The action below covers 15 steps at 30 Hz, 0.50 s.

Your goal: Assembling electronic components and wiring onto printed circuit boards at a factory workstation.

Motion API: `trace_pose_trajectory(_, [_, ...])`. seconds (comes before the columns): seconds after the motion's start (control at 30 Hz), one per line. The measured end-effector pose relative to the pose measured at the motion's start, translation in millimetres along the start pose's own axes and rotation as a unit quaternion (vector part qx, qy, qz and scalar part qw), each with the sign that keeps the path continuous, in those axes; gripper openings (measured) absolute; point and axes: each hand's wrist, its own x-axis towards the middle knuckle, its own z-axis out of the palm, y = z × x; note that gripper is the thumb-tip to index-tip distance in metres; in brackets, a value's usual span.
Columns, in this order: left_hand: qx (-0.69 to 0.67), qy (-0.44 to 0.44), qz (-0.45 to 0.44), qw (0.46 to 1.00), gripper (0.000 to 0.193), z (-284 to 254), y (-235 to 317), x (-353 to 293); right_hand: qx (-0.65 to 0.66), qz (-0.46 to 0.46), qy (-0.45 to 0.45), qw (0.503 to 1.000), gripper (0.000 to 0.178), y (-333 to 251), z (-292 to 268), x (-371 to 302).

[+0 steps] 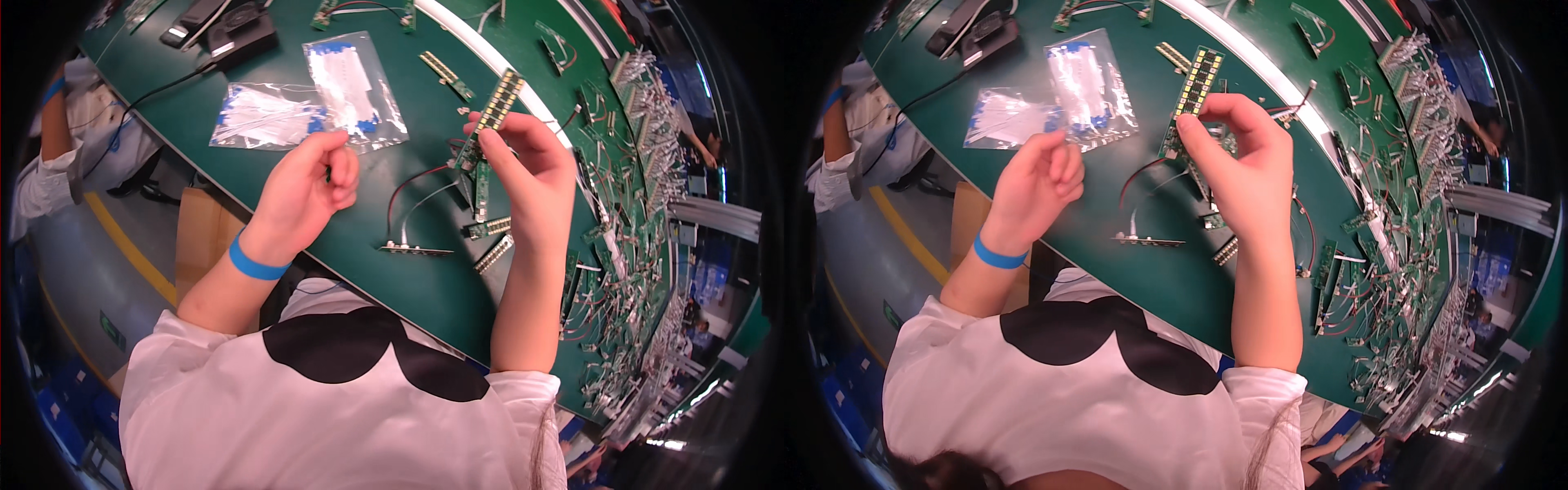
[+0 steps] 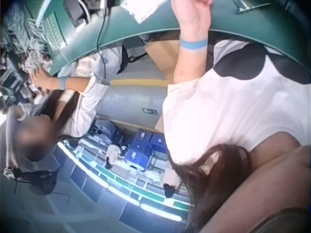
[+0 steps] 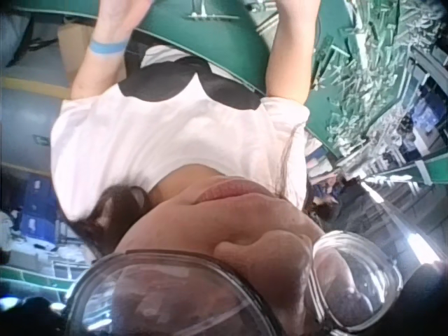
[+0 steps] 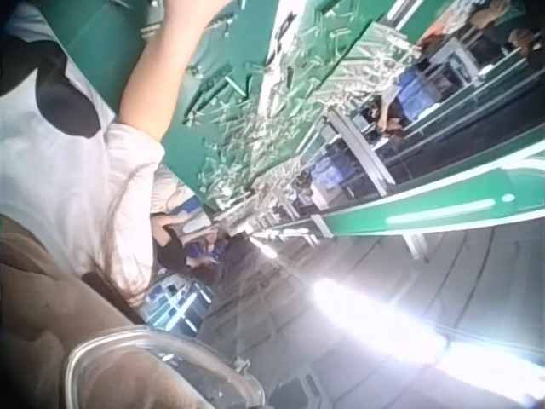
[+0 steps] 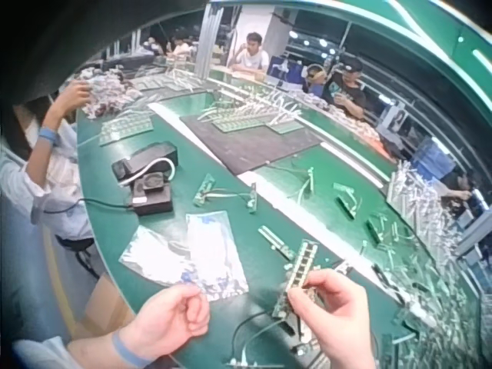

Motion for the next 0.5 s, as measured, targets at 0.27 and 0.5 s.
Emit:
trace_pose_trajectory(0.27, [0.038, -0.006, -0.072, 0.997, 0.046, 19.1, -9.9, 13.1, 0.082, -0.074, 0.038, 0.993, 0.019, -10.8, -26.4, -23.9])
trace_pose_trajectory(0.5, [0.127, -0.019, -0.081, 0.988, 0.043, 45.0, -11.4, 20.1, 0.165, -0.037, 0.051, 0.984, 0.012, -24.8, -47.6, -32.0])
